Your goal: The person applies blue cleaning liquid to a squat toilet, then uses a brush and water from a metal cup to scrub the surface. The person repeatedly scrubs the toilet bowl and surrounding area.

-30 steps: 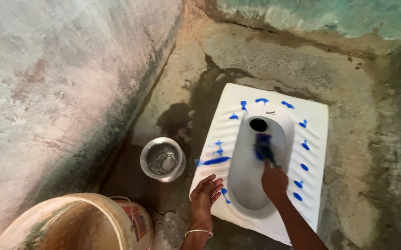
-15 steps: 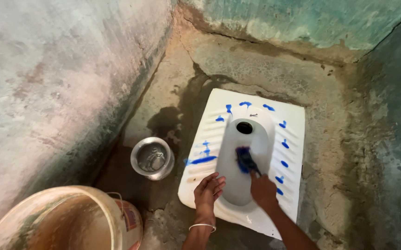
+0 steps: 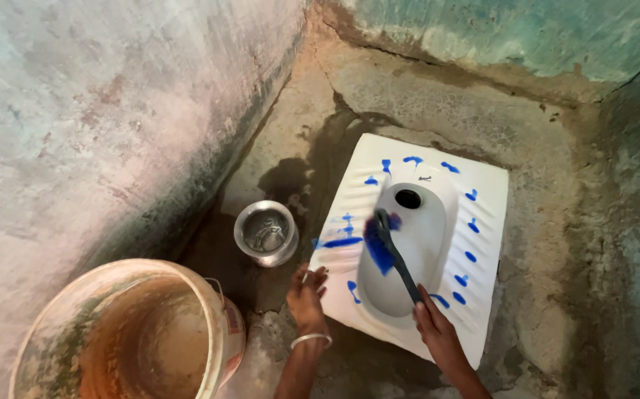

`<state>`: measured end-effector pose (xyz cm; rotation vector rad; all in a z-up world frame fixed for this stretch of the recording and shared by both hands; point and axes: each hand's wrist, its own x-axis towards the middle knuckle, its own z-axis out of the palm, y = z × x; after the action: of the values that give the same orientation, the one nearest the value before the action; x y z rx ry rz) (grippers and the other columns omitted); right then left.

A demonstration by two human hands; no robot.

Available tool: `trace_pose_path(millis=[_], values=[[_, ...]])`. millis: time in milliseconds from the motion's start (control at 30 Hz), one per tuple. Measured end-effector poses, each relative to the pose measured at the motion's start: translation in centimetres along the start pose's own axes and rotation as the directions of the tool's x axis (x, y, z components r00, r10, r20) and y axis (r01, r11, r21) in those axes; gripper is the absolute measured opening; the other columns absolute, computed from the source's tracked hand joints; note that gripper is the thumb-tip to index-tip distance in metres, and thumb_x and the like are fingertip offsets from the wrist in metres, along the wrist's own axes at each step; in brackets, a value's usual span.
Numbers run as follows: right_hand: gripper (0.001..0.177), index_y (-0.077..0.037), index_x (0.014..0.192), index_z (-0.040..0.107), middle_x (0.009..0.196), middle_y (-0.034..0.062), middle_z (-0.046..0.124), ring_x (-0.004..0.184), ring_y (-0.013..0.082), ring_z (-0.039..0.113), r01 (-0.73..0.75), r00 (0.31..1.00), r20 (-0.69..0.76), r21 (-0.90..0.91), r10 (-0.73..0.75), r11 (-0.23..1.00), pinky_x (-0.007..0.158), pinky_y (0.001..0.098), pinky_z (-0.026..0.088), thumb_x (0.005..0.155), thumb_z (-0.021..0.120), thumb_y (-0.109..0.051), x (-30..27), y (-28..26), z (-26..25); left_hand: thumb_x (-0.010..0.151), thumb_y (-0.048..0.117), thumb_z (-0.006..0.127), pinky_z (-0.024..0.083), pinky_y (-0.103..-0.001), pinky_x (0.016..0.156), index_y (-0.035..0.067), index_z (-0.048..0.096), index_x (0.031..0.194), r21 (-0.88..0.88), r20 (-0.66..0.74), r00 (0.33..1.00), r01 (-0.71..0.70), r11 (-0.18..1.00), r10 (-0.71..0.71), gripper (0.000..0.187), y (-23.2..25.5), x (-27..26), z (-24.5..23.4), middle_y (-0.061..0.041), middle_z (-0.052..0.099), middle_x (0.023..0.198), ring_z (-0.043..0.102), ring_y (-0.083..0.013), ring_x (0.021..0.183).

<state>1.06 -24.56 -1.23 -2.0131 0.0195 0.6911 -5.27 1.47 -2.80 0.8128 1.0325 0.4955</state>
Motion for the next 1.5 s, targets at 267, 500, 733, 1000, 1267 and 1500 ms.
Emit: trace_pose_path(millis=[267,500,733,1000,1267,1500], values=[[0.057,-0.024,0.161,0.034,0.109,0.0063,0.058,0.086,0.0174,0.057,0.445,0.876,0.015,-0.408,-0.482,0.797,0.076,0.0348,0.05,0.105,0.044,-0.035,-3.0,-6.7,2.8,0.098,0.017,0.06,0.062,-0.037,0.085,0.002,0.05,0.14,-0.09,-0.112,0.954,-0.287,0.954,0.276,0.045,1.9,3.8,-2.2,-0.017,0.074,0.109,0.074,-0.0237,0.095],[0.066,-0.018,0.161,0.034,0.09,0.001,0.051,0.059,0.0082,0.034,-0.131,0.962,0.267,0.62,-0.052,0.773,0.046,0.0234,0.028,0.102,0.044,-0.045,-1.1,-10.2,2.5,0.101,0.027,0.057,0.059,-0.042,0.068,0.017,0.021,0.156,0.059,-0.161,0.987,0.037,0.998,-0.027,0.066,7.8,5.6,-1.8,-0.023,0.073,0.107,0.074,-0.0326,0.082],[0.068,-0.017,0.162,0.033,0.088,0.0008,0.046,0.06,0.0097,0.032,-0.396,0.875,0.484,0.73,-0.012,0.556,0.047,0.0243,0.029,0.102,0.043,-0.048,-2.2,-10.9,1.6,0.097,0.016,0.054,0.066,-0.037,0.058,0.019,0.031,0.152,-0.101,0.083,0.996,-0.031,0.994,0.04,0.06,8.3,8.3,-3.5,-0.017,0.071,0.115,0.079,-0.0328,0.078],[0.068,-0.011,0.159,0.038,0.108,0.007,0.056,0.086,0.0173,0.051,-0.445,0.847,0.53,0.75,-0.042,0.489,0.069,0.0308,0.045,0.096,0.056,-0.03,-3.2,-8.2,1.8,0.095,0.004,0.06,0.049,-0.031,0.037,0.006,0.046,0.147,-0.046,0.217,0.956,-0.192,0.98,0.198,0.053,5.7,8.0,-5.4,-0.018,0.069,0.094,0.062,-0.0187,0.049],[0.066,-0.005,0.156,0.039,0.115,0.0079,0.059,0.086,0.018,0.051,-0.449,0.809,0.583,0.696,-0.075,0.56,0.07,0.0304,0.044,0.091,0.052,-0.009,-3.8,-6.6,1.8,0.096,0.004,0.054,0.055,-0.035,0.034,0.004,0.037,0.148,0.062,0.362,0.917,-0.203,0.977,0.167,0.055,8.6,1.3,-5.4,-0.024,0.072,0.091,0.066,-0.0242,0.043],[0.069,-0.01,0.155,0.042,0.104,0.0073,0.053,0.077,0.0148,0.046,-0.584,0.732,0.672,0.704,-0.111,0.404,0.06,0.0254,0.04,0.086,0.048,-0.007,-3.3,-4.6,2.7,0.096,-0.001,0.043,0.063,-0.04,0.048,0.007,0.021,0.157,0.13,0.471,0.876,-0.182,0.975,0.101,0.066,11.3,-2.0,-4.1,-0.03,0.071,0.108,0.075,-0.0349,0.057]])
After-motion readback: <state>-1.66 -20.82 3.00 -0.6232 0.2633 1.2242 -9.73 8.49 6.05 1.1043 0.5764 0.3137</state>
